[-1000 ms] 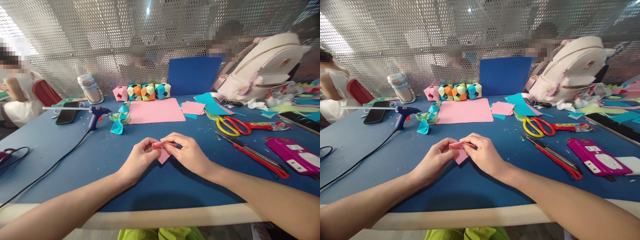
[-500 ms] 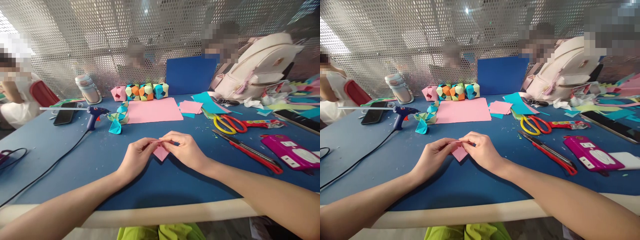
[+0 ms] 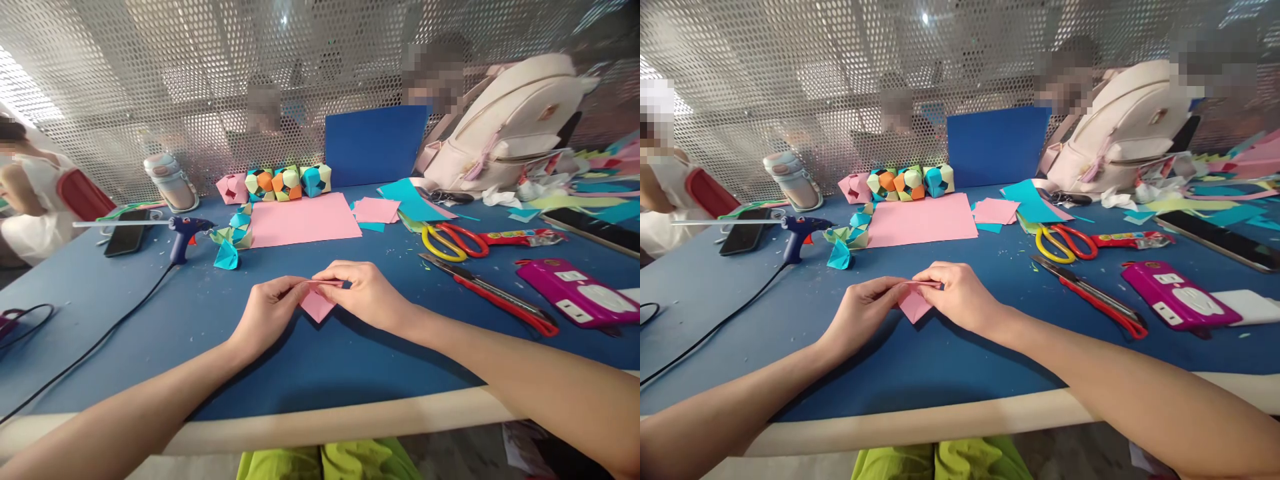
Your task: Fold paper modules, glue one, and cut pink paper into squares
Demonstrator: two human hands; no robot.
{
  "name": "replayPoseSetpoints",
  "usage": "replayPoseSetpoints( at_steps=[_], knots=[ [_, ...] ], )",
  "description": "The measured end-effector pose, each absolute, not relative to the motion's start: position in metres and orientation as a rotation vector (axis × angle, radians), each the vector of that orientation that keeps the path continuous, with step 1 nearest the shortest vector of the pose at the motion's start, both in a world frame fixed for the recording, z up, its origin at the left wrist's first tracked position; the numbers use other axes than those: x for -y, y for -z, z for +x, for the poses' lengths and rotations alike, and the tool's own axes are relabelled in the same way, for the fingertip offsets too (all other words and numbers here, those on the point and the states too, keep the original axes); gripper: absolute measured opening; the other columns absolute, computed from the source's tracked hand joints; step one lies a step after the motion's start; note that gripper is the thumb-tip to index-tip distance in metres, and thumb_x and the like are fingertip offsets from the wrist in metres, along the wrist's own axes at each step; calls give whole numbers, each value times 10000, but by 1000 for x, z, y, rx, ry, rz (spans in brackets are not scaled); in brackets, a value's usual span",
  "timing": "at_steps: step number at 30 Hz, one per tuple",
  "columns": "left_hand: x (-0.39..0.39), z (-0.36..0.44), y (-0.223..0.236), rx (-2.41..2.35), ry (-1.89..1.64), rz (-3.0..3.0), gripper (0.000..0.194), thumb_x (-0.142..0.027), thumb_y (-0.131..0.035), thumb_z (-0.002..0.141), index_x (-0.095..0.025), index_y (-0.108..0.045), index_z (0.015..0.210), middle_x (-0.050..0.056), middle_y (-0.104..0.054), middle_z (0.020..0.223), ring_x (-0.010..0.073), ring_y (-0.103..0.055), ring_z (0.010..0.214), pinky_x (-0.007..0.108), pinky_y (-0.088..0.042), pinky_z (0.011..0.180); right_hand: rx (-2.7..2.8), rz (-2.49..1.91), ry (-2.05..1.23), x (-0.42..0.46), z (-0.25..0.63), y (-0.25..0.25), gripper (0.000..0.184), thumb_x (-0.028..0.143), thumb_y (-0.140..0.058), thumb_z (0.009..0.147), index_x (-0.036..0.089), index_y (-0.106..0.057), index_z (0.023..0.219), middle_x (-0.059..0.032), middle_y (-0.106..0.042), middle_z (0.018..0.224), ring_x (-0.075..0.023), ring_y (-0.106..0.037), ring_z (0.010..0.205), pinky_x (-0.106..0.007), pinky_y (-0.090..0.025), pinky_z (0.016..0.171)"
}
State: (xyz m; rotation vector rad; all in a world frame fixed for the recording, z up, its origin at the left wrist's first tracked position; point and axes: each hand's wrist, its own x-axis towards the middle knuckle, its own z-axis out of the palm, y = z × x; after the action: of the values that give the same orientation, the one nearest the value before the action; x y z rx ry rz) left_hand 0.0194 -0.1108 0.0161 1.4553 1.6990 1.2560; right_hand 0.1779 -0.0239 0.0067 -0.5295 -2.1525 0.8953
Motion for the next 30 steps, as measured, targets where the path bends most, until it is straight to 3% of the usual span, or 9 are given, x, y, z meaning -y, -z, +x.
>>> replayPoseSetpoints(
  at_steps=[3,7,11,16,21,26,30],
  knots=[
    [110,18,-16,-1675,-1306,1382,241,-373,-620,805,-186,-765,856,39,-727,807,178,-608,728,247,-471,679,2112,-632,-895,24,177,-10,177,193,-652,778,157,-702,944,-47,-727,883,-148,-664,771,-257,-526,702],
    [109,17,-15,-1665,-1309,1315,236,-357,-635,788,-180,-758,884,50,-732,846,182,-619,752,256,-482,702,2132,-634,-895,24,179,-12,170,190,-544,856,168,-702,799,-13,-723,759,-133,-648,678,-243,-503,622],
    [109,17,-14,-1679,-1266,1317,280,-349,-672,753,-188,-737,972,40,-728,857,178,-619,748,257,-477,690,2177,-584,-883,23,181,-9,191,175,-544,861,175,-724,797,-15,-738,782,-141,-660,675,-245,-506,603],
    [110,18,-19,-1719,-1185,1486,208,-346,-614,800,-204,-766,783,13,-709,730,168,-590,693,237,-437,639,2197,-520,-927,25,182,-9,173,195,-571,858,197,-742,831,-14,-751,836,-163,-693,743,-264,-549,665],
    [111,17,-19,-1741,-1257,1467,232,-352,-602,813,-197,-766,868,21,-720,778,162,-579,710,235,-431,640,2127,-649,-911,26,180,-15,182,240,-677,781,165,-721,940,-38,-747,867,-168,-686,739,-273,-550,668],
    [110,16,-16,-1723,-1241,1419,227,-364,-612,796,-178,-741,783,15,-665,671,142,-548,633,233,-412,587,2168,-617,-843,25,180,-15,188,178,-541,861,165,-708,776,-14,-728,746,-133,-643,655,-239,-475,572],
    [111,18,-16,-1652,-1154,1432,226,-370,-602,803,-176,-718,798,2,-627,652,131,-532,622,226,-403,582,2199,-512,-789,26,181,-11,197,148,-531,860,167,-686,740,-13,-713,726,-120,-626,642,-232,-461,588]
  ],
)
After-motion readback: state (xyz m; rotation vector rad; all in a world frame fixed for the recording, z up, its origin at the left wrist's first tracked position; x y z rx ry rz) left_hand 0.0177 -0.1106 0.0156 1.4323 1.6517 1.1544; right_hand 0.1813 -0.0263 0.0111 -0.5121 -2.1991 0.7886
